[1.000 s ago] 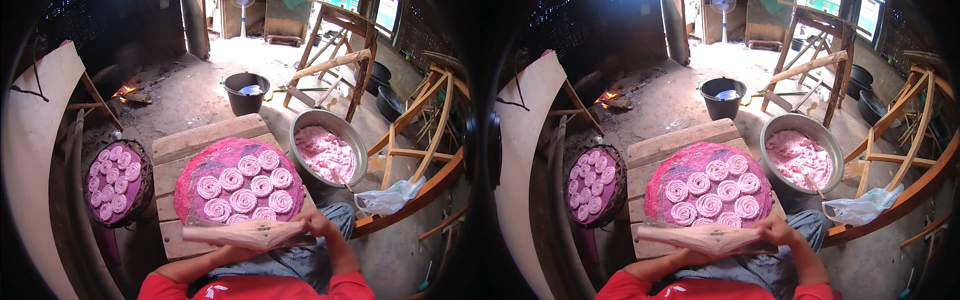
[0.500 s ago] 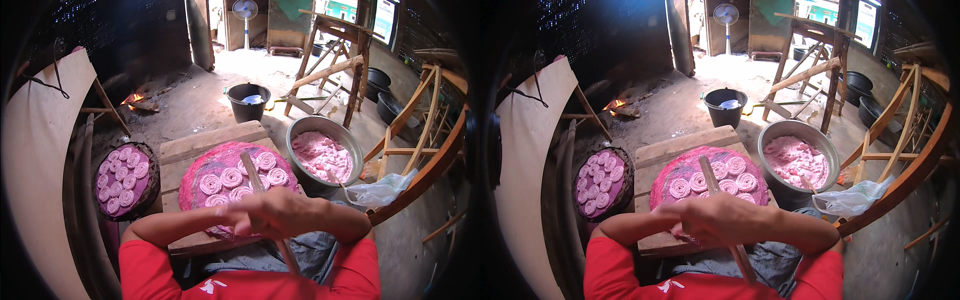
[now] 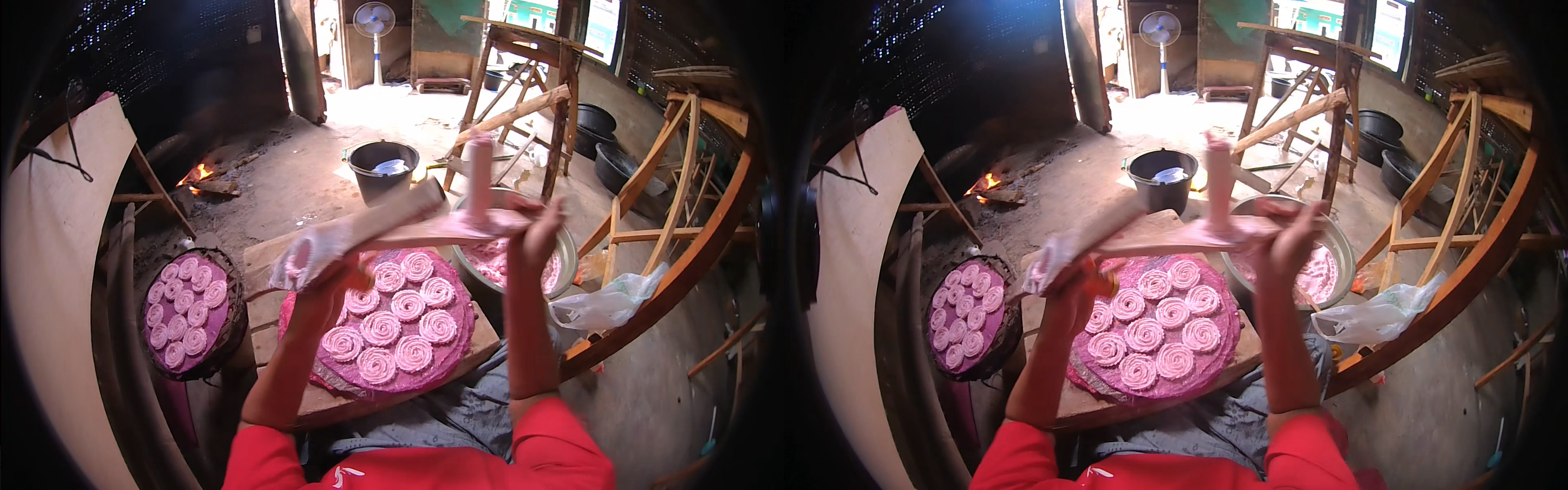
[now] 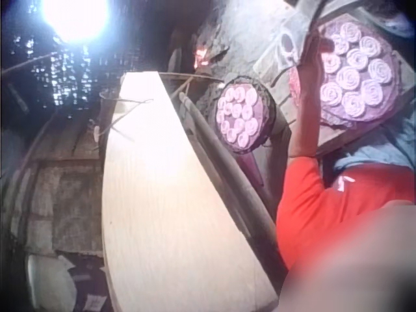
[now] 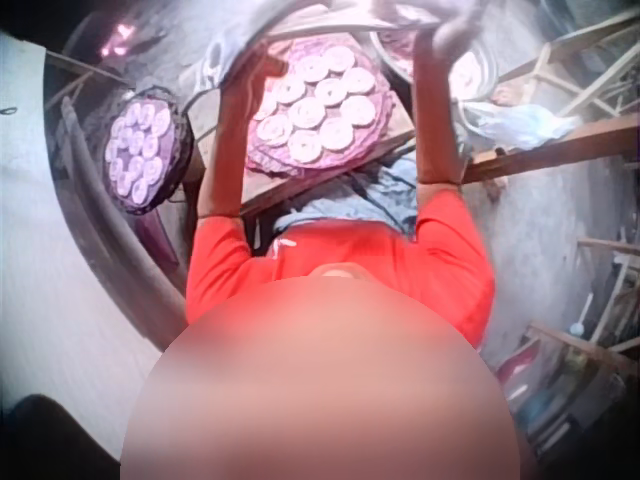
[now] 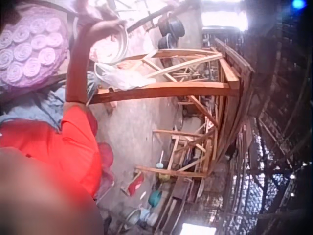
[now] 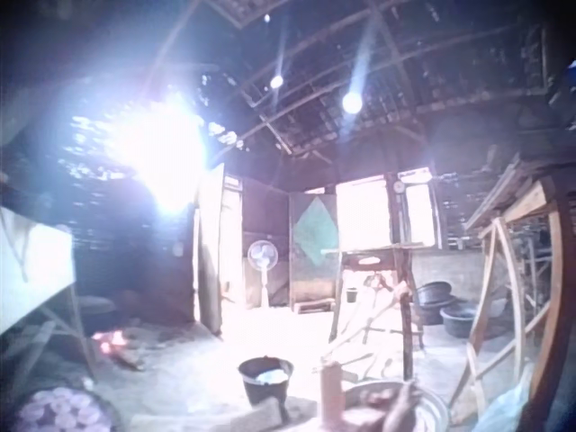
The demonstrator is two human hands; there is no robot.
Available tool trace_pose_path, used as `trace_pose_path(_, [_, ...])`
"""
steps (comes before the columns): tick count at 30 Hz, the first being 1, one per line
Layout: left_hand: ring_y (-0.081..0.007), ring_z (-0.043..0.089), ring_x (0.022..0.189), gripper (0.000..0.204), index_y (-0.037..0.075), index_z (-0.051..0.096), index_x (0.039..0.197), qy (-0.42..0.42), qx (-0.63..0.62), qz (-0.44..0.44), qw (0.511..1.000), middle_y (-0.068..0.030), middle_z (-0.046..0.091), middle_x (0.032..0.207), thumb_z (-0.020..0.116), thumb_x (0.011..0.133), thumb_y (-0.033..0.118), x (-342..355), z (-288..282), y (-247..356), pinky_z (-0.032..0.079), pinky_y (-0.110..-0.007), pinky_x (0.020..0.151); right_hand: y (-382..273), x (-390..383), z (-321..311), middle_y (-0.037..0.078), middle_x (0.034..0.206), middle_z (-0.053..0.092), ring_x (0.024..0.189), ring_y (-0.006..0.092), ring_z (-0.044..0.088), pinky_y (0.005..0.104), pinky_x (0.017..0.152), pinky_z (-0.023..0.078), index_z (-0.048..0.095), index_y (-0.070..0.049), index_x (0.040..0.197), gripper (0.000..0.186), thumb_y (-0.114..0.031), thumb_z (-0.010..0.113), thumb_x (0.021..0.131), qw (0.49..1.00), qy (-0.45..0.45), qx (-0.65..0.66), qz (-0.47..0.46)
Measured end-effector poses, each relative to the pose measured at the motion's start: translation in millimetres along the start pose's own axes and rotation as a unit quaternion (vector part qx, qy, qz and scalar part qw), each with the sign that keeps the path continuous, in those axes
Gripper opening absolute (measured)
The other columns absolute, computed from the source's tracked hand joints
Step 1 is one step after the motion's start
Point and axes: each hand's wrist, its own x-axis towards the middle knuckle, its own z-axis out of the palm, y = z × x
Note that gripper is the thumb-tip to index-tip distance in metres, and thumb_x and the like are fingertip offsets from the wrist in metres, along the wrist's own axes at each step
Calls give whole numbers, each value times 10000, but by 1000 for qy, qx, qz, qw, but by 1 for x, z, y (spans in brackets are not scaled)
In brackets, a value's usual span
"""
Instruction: The person uses a wooden piping tool to squeeze pink paste into rose-shaped decorations on a pink mat. They repeatedly scoop paste from a metal bowl, pipe each rose, and arrange them in rows on the mat and in a woven tray.
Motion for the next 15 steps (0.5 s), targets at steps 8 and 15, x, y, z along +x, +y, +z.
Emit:
trace_pose_path(8, [-129, 607, 883, 290, 34, 598, 1145, 115, 121, 243, 956, -40, 611, 947, 671, 870, 90, 77, -39, 66, 500, -278, 778, 57, 59, -126, 160, 1095, 658, 1024, 273, 623, 383, 874, 451, 690, -63, 1094, 362, -346, 586, 894, 546, -268, -792, -48])
trace_pose_path(15, [-167, 558, 684, 255, 45, 639, 988, 66, 650, 363, 664, -46, 579, 746, 692, 859, 259, 123, -93, 24, 456, -318, 706, 57, 103, -218, 154, 1124, 674, 1014, 271, 669, 431, 774, 530, 703, -88, 1095, 303, -167, 532, 858, 195, -223, -942, 159])
